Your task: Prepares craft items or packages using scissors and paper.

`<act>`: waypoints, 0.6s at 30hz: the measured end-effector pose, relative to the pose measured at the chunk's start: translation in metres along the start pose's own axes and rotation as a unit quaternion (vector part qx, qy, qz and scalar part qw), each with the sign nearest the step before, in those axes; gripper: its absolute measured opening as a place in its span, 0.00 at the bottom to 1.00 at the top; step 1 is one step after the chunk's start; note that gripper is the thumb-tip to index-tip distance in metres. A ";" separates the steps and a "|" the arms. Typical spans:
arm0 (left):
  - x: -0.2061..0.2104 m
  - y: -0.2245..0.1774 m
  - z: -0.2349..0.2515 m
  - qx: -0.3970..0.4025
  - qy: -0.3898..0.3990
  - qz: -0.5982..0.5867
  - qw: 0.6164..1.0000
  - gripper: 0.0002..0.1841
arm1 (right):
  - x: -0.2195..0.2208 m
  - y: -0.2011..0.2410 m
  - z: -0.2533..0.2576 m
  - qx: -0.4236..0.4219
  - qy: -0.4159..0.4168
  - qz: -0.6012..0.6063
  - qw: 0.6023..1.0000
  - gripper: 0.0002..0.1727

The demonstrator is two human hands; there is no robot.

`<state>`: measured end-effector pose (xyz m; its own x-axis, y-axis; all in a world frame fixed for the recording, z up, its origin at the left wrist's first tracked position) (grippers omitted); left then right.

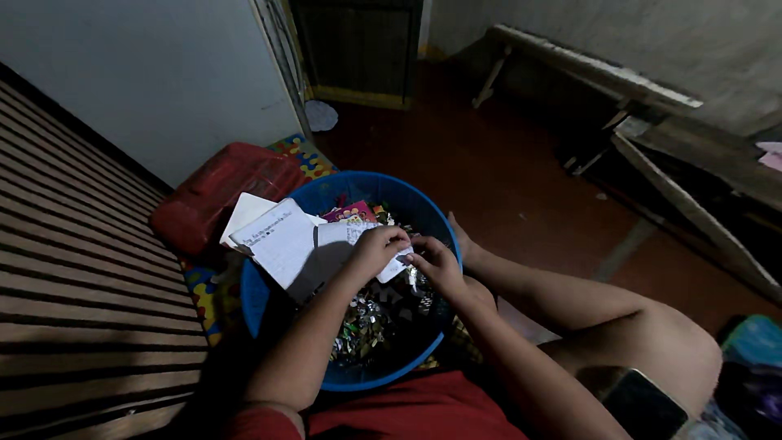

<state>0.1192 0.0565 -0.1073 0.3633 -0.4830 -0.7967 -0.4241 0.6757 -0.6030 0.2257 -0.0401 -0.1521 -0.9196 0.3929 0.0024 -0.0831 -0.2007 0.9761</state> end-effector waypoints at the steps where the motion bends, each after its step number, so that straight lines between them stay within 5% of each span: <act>1: 0.005 -0.004 -0.001 0.002 0.016 -0.013 1.000 0.11 | -0.001 0.000 -0.001 0.004 -0.009 0.007 1.000 0.16; 6: 0.012 0.002 -0.001 -0.046 0.088 -0.021 0.995 0.17 | -0.015 0.000 -0.002 -0.002 -0.077 0.086 0.993 0.05; 11: 0.003 0.001 -0.001 -0.037 0.048 0.026 0.998 0.13 | -0.007 0.005 -0.003 -0.033 -0.043 0.062 0.997 0.14; 18: 0.003 -0.008 -0.002 -0.011 0.031 0.015 0.999 0.14 | -0.012 0.015 -0.007 -0.127 -0.071 0.043 0.988 0.06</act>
<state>0.1221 0.0485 -0.1051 0.2977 -0.4962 -0.8156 -0.4522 0.6791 -0.5782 0.2330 -0.0540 -0.1393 -0.8654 0.4837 0.1309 -0.1177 -0.4501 0.8852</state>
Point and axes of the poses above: each hand's wrist, its own z-axis towards the middle knuckle, its own x-axis out of the palm, y = z × x, the point moved 8 cm from there along z, towards the middle knuckle, and after that the axes turned 15 degrees about z, right-handed, at the moved point
